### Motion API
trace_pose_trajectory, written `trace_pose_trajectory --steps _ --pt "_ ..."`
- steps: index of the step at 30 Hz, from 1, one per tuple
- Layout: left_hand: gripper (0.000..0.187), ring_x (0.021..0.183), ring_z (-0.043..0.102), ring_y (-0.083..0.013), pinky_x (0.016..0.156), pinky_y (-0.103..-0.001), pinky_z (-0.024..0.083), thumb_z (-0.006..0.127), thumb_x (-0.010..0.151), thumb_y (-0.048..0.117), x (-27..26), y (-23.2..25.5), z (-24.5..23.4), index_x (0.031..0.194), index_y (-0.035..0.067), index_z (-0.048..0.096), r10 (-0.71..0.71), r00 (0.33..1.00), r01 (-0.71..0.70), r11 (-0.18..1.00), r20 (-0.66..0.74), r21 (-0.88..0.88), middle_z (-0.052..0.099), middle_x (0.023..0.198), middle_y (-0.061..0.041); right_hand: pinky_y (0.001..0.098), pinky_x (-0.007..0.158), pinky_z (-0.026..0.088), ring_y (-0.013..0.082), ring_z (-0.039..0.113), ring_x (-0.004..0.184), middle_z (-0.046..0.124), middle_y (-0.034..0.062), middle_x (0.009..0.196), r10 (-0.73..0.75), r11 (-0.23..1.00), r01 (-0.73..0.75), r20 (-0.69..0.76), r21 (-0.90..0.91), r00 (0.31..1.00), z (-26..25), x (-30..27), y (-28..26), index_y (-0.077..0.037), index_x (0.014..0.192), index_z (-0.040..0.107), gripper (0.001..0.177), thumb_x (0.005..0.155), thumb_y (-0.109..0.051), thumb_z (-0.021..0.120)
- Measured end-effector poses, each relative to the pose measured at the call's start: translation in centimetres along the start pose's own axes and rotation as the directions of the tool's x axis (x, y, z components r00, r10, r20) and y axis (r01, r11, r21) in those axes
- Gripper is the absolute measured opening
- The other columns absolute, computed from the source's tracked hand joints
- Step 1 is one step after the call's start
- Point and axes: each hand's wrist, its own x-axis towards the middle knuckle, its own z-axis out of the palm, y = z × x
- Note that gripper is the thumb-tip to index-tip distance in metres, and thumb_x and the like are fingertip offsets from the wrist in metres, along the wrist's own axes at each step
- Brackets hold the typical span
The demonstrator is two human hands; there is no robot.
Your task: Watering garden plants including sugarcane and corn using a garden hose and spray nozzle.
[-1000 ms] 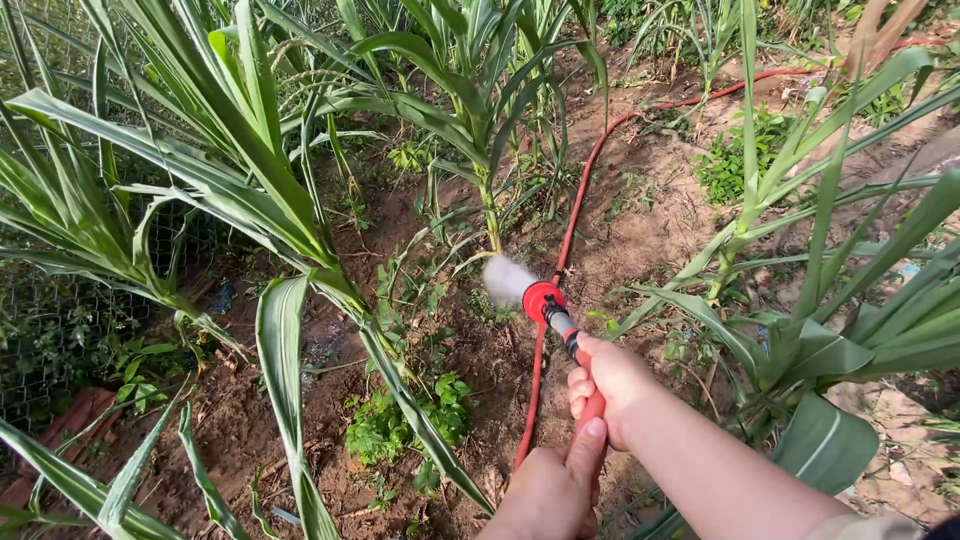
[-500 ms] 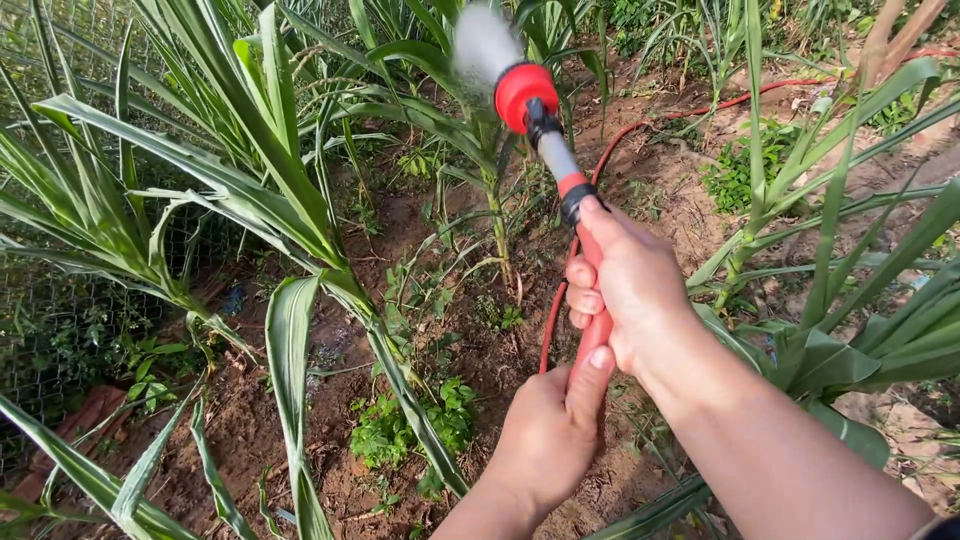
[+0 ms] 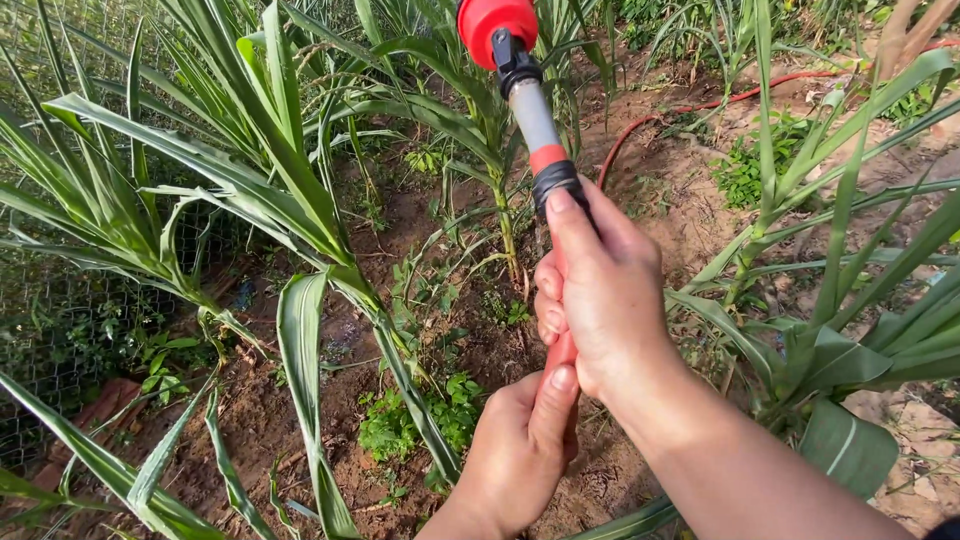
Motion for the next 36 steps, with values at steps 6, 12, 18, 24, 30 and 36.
trace_pose_trajectory --steps 6,12,18,24,30,36 --pt "0.049 0.063 0.039 -0.0118 0.056 -0.032 0.033 0.051 0.101 0.052 -2.0 -2.7 -0.8 0.080 0.010 0.065 -0.039 0.997 0.042 0.998 -0.061 0.055 0.046 0.064 0.003 0.0243 0.030 0.023 0.0106 0.029 0.034 0.035 0.0015 0.050 0.133 0.990 -0.131 -0.059 0.042 0.989 0.2 -1.2 2.6 -0.018 0.122 0.067 0.025 0.099 -0.025 0.061" --pt "0.053 0.051 0.046 -0.0137 0.048 -0.030 0.036 0.052 0.102 0.051 -3.1 -4.9 -0.9 0.070 0.009 0.059 -0.161 0.986 0.158 0.986 -0.044 -0.054 0.054 0.057 -0.003 0.0252 0.032 0.022 0.0109 0.029 0.037 0.034 0.0020 0.053 0.201 0.980 -0.198 -0.117 0.037 0.973 -0.1 -1.6 5.0 -0.015 0.104 0.065 0.008 0.102 -0.022 0.061" --pt "0.052 0.040 0.037 -0.0147 0.038 -0.032 0.030 0.054 0.103 0.051 -3.8 -7.6 -0.4 0.073 0.009 0.051 -0.245 0.969 0.240 0.926 0.021 -0.291 0.041 0.052 -0.003 0.0252 0.033 0.022 0.0111 0.029 0.037 0.034 0.0020 0.054 0.261 0.965 -0.256 -0.121 0.058 0.958 -0.8 -1.8 7.0 -0.016 0.105 0.064 0.007 0.103 -0.022 0.061" --pt "0.059 0.044 0.046 -0.0162 0.043 -0.032 0.035 0.048 0.103 0.055 -4.2 -6.0 -0.8 0.066 0.010 0.052 -0.305 0.952 0.305 0.951 0.009 -0.059 0.052 0.052 -0.007 0.0281 0.035 0.022 0.0131 0.027 0.038 0.034 0.0030 0.056 0.349 0.937 -0.346 -0.184 0.048 0.919 -1.3 -1.6 8.1 -0.015 0.102 0.063 0.006 0.103 -0.021 0.061" --pt "0.064 0.040 0.040 -0.0191 0.039 -0.032 0.031 0.048 0.101 0.062 -4.2 -5.8 -0.5 0.065 0.009 0.045 -0.417 0.907 0.420 0.894 0.054 -0.157 0.043 0.052 -0.011 0.0303 0.038 0.026 0.0147 0.031 0.041 0.035 0.0029 0.058 0.416 0.903 -0.430 -0.230 -0.011 0.880 -1.7 -1.2 8.3 -0.013 0.110 0.064 0.011 0.103 -0.019 0.059" --pt "0.063 0.042 0.039 -0.0179 0.038 -0.031 0.028 0.050 0.100 0.065 -4.2 -6.4 -0.1 0.070 0.010 0.041 -0.492 0.866 0.499 0.832 0.095 -0.242 0.035 0.059 -0.007 0.0297 0.039 0.027 0.0136 0.031 0.042 0.036 0.0025 0.058 0.423 0.899 -0.438 -0.230 -0.018 0.877 -3.0 -0.8 10.3 -0.013 0.099 0.060 0.008 0.104 -0.018 0.060"
